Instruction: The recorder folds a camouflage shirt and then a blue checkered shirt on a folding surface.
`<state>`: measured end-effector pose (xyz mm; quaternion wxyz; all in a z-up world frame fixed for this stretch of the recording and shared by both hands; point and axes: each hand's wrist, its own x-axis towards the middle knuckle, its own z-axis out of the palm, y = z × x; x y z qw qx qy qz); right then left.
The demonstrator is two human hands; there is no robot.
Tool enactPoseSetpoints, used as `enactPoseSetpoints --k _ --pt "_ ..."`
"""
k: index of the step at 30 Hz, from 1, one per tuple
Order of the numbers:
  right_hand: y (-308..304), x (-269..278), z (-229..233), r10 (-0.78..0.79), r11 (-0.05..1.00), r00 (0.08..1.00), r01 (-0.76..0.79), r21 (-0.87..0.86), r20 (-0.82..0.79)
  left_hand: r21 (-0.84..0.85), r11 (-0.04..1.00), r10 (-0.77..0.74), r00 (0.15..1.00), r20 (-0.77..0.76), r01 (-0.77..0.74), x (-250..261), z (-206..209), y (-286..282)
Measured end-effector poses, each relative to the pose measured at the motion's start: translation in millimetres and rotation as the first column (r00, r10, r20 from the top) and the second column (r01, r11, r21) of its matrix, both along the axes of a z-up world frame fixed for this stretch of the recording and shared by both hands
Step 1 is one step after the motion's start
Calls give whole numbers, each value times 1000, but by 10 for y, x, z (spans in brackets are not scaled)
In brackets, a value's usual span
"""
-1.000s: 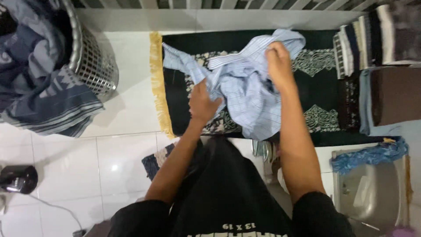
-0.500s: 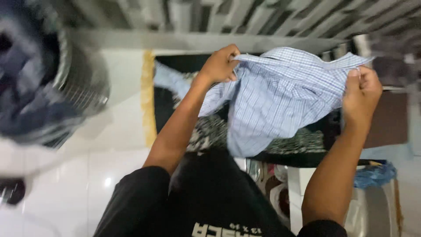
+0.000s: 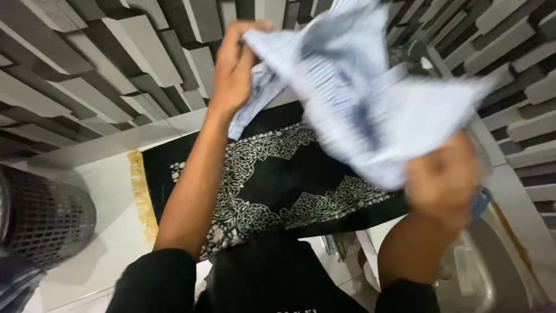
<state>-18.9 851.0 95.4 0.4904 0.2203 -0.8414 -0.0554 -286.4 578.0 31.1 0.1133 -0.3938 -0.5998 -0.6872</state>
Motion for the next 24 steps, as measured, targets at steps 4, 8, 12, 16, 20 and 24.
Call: enactPoseSetpoints --k 4,8,12,16,20,24 --pt "-842 -138 -1164 458 845 503 11 -535 733 -79 986 143 990 -12 -144 -31 -775 -833" --pt "-1985 -264 -1753 609 789 359 -181 -587 708 -323 850 436 900 -14 -417 154 -1740 -1773" --pt "-2529 -84 -2589 763 621 42 -325 -714 645 -465 481 755 621 -211 -743 616 -2662 -2556" --pt "-2510 -103 -2916 675 666 -148 -300 -683 723 -497 532 826 549 129 -685 1592 -2575 -2561" --pt "-2396 -342 -3001 624 750 -85 -214 -625 777 -531 547 817 550 171 -647 2291 -2687 -2374" --pt "-2429 -618 -3226 596 803 210 -156 -575 775 -579 472 764 636 -106 -664 2565 -2405 -2069"
